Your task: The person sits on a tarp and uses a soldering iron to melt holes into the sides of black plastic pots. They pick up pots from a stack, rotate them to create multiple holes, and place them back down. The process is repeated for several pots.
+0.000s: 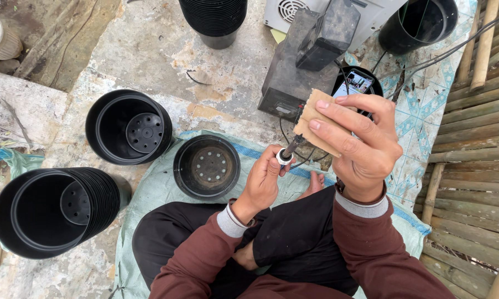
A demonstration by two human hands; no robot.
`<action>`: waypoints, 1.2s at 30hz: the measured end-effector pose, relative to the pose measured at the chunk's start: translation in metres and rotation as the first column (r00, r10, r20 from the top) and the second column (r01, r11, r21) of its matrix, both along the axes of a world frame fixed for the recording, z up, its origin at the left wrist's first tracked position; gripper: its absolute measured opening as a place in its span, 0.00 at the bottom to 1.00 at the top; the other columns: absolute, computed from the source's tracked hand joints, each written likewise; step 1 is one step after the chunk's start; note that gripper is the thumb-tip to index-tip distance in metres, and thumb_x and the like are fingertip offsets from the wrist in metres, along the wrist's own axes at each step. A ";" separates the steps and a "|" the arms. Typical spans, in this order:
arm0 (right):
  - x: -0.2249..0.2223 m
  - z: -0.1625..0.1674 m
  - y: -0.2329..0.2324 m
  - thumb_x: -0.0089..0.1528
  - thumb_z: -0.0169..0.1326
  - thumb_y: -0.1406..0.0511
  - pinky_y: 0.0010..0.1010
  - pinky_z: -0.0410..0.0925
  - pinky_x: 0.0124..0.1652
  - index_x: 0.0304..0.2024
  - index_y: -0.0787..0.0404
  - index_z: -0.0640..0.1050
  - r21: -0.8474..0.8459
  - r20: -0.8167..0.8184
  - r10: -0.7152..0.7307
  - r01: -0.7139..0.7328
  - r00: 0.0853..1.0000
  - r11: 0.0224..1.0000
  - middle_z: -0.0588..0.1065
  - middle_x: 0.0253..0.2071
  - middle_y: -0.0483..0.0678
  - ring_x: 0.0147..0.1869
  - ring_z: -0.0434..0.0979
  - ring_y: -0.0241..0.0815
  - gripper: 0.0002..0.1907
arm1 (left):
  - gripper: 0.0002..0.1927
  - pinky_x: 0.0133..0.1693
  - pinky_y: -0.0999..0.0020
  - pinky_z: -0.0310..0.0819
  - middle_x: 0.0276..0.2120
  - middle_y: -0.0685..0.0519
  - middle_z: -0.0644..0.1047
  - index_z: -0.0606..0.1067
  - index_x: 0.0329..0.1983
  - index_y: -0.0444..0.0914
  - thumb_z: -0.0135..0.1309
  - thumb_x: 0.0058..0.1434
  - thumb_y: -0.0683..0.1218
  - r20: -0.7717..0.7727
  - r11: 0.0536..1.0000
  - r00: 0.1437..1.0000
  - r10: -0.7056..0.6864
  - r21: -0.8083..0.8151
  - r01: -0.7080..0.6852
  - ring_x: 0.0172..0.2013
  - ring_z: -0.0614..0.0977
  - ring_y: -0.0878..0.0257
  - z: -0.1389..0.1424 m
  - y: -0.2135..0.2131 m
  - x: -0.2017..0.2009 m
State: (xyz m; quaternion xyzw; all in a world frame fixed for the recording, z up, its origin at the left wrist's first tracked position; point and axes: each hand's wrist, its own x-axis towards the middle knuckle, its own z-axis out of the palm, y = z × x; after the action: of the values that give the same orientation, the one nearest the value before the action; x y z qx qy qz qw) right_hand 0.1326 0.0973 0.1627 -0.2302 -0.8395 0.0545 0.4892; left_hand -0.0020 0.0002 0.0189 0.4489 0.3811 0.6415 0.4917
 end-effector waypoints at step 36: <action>-0.001 -0.010 -0.001 0.69 0.51 0.84 0.23 0.77 0.38 0.53 0.65 0.81 -0.316 -0.216 0.004 -0.074 0.976 0.946 0.80 0.53 0.59 0.45 0.84 0.42 0.16 | 0.17 0.47 0.74 0.68 0.40 0.56 0.73 0.67 0.52 0.36 0.50 0.75 0.54 0.073 0.988 0.987 0.144 -0.068 -0.139 0.41 0.72 0.71 -0.015 0.003 0.006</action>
State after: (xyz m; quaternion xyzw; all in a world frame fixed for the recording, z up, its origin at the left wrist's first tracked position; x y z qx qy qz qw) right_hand 0.1313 0.0959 0.1526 -0.2832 -0.7666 0.2248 0.5307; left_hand 0.0039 0.0034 0.0038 0.3798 0.4127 0.6794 0.4731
